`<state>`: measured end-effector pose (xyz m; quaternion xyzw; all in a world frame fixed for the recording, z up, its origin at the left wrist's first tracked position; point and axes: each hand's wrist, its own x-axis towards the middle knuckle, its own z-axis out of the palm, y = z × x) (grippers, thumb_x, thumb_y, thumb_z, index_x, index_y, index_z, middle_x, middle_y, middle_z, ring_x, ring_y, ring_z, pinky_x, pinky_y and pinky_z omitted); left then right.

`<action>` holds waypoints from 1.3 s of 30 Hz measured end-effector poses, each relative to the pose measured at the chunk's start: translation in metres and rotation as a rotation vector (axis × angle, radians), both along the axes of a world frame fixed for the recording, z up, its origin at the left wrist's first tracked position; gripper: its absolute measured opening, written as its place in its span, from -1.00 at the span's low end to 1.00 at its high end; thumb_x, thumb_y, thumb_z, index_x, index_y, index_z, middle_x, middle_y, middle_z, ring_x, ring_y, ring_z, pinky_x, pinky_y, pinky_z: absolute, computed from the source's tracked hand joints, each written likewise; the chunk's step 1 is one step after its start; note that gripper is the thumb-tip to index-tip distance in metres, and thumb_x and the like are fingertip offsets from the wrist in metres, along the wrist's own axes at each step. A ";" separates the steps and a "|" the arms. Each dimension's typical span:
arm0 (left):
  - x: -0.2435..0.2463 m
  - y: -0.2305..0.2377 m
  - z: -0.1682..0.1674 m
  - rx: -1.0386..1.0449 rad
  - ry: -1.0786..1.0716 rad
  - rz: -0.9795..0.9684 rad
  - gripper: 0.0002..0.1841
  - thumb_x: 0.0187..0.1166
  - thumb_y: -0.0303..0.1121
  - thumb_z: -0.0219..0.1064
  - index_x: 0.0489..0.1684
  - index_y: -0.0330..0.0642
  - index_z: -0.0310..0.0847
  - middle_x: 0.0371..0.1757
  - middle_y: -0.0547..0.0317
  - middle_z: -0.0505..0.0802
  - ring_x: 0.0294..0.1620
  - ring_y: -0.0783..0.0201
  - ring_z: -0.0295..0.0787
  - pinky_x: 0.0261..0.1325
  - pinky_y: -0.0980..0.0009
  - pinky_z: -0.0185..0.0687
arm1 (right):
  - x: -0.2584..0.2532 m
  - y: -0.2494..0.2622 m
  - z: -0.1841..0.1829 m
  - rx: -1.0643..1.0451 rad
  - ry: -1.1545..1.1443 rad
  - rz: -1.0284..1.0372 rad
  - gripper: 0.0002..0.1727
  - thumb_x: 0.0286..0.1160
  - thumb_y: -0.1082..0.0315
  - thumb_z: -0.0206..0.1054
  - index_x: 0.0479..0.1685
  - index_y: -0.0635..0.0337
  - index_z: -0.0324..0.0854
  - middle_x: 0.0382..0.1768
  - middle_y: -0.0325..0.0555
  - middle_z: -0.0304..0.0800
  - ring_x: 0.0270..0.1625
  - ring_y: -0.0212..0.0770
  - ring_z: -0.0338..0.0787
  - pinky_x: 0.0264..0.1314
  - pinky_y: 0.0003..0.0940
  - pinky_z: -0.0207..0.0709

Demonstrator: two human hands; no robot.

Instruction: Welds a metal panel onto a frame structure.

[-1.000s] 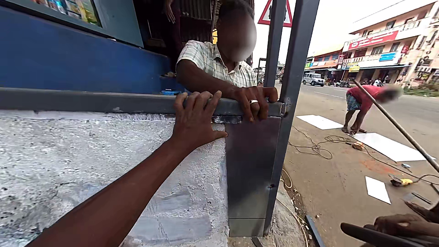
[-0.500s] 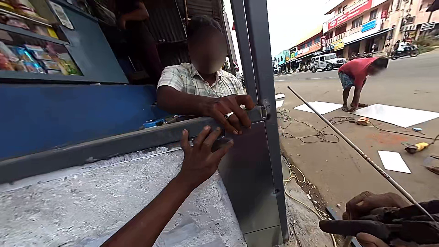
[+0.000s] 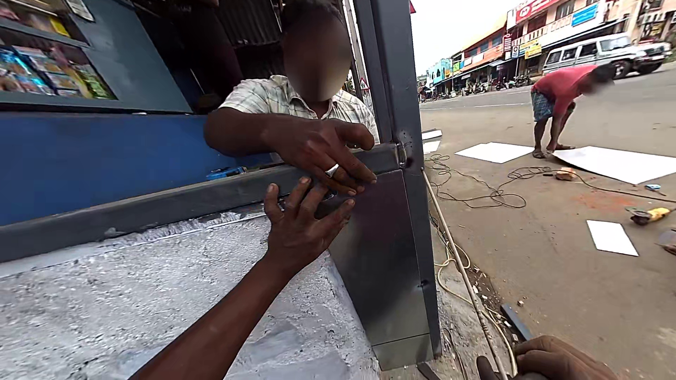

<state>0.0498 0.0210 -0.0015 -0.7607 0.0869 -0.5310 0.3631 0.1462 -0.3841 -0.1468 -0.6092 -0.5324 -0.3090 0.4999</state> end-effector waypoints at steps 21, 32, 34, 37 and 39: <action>0.002 -0.004 0.001 -0.025 -0.005 -0.013 -0.62 0.71 0.05 0.20 0.45 0.44 0.64 0.61 -0.03 0.53 0.80 -0.11 0.11 0.72 -0.36 -0.44 | -0.004 0.032 0.007 -0.039 -0.114 -0.181 -0.52 0.44 -0.20 0.40 -0.26 0.07 0.57 -0.49 -0.14 0.75 -0.42 -0.26 0.72 -0.35 -0.43 0.55; 0.001 -0.002 0.001 -0.020 -0.001 0.000 -0.62 0.71 0.06 0.21 0.47 0.46 0.63 0.61 -0.09 0.53 0.80 -0.14 0.12 0.71 -0.38 -0.42 | -0.003 0.035 0.008 -0.020 -0.130 -0.180 -0.51 0.45 -0.21 0.38 -0.25 0.07 0.56 -0.49 -0.16 0.73 -0.43 -0.29 0.71 -0.37 -0.46 0.53; 0.002 -0.003 0.001 -0.019 -0.004 -0.003 -0.61 0.71 0.06 0.21 0.47 0.46 0.62 0.61 -0.08 0.53 0.80 -0.14 0.12 0.72 -0.37 -0.42 | -0.003 0.036 0.008 -0.016 -0.129 -0.181 -0.50 0.45 -0.23 0.38 -0.25 0.06 0.56 -0.50 -0.17 0.72 -0.44 -0.29 0.70 -0.38 -0.46 0.52; 0.002 -0.003 0.002 -0.021 -0.003 -0.013 -0.62 0.72 0.06 0.20 0.46 0.44 0.63 0.61 -0.07 0.52 0.81 -0.13 0.10 0.72 -0.35 -0.45 | -0.003 0.036 0.008 -0.017 -0.132 -0.185 -0.52 0.45 -0.21 0.38 -0.27 0.06 0.56 -0.51 -0.17 0.71 -0.45 -0.29 0.69 -0.38 -0.46 0.51; 0.002 -0.003 0.002 -0.019 -0.004 -0.009 -0.62 0.71 0.07 0.20 0.45 0.45 0.64 0.61 -0.08 0.52 0.80 -0.13 0.11 0.72 -0.37 -0.44 | -0.003 0.036 0.008 -0.024 -0.131 -0.186 -0.52 0.45 -0.21 0.38 -0.26 0.06 0.55 -0.51 -0.17 0.71 -0.44 -0.29 0.69 -0.37 -0.46 0.51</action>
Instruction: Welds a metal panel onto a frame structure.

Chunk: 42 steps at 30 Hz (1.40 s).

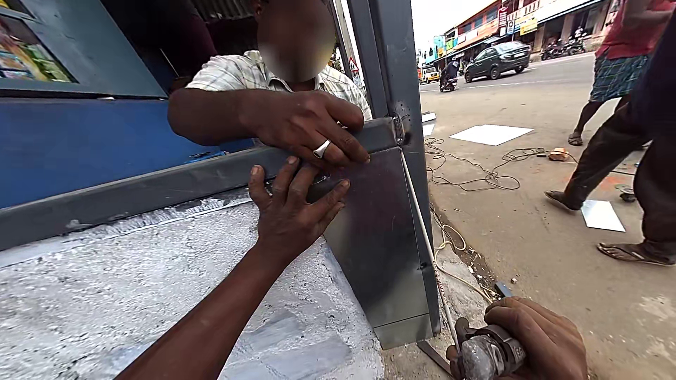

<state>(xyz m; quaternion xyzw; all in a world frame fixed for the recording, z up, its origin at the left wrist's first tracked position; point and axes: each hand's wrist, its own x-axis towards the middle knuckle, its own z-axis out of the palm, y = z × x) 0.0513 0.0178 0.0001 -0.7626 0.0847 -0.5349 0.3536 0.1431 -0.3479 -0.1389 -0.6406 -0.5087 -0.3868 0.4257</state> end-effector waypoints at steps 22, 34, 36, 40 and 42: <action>-0.005 -0.006 0.000 -0.087 0.050 -0.011 -0.64 0.66 -0.02 0.32 0.37 0.22 0.72 0.54 -0.13 0.61 0.71 -0.24 0.27 0.68 -0.46 -0.26 | -0.002 -0.010 -0.001 0.066 0.103 0.127 -0.50 0.31 -0.16 0.60 -0.19 0.06 0.58 -0.36 -0.17 0.80 -0.24 -0.33 0.82 -0.14 -0.48 0.71; 0.000 -0.003 -0.002 -0.021 0.001 -0.044 -0.63 0.69 0.05 0.25 0.41 0.38 0.68 0.61 -0.08 0.55 0.77 -0.17 0.17 0.72 -0.39 -0.37 | -0.002 -0.017 -0.004 0.034 0.088 0.101 -0.50 0.28 -0.13 0.61 -0.22 0.08 0.55 -0.41 -0.17 0.77 -0.26 -0.35 0.81 -0.17 -0.54 0.66; 0.000 -0.003 -0.003 -0.016 -0.004 -0.034 -0.64 0.71 0.06 0.23 0.41 0.39 0.67 0.59 -0.08 0.56 0.77 -0.17 0.17 0.71 -0.39 -0.38 | 0.000 -0.022 -0.005 0.033 0.097 0.107 -0.50 0.26 -0.11 0.63 -0.20 0.07 0.55 -0.38 -0.19 0.78 -0.24 -0.37 0.81 -0.14 -0.55 0.68; 0.002 0.000 0.003 -0.001 0.001 -0.046 -0.61 0.69 0.08 0.24 0.45 0.45 0.62 0.59 -0.11 0.57 0.72 -0.22 0.26 0.67 -0.41 -0.29 | 0.013 -0.045 -0.004 0.084 0.118 0.058 -0.49 0.24 -0.13 0.63 0.01 -0.06 0.60 -0.28 -0.33 0.77 -0.24 -0.49 0.79 -0.18 -0.52 0.72; -0.002 -0.003 0.007 -0.082 0.079 -0.040 -0.60 0.74 0.13 0.14 0.48 0.45 0.59 0.56 -0.18 0.59 0.65 -0.34 0.33 0.59 -0.52 -0.20 | 0.013 -0.073 0.000 0.086 0.202 -0.002 -0.45 0.22 -0.10 0.67 0.02 0.00 0.60 -0.26 -0.36 0.79 -0.21 -0.51 0.79 -0.10 -0.45 0.73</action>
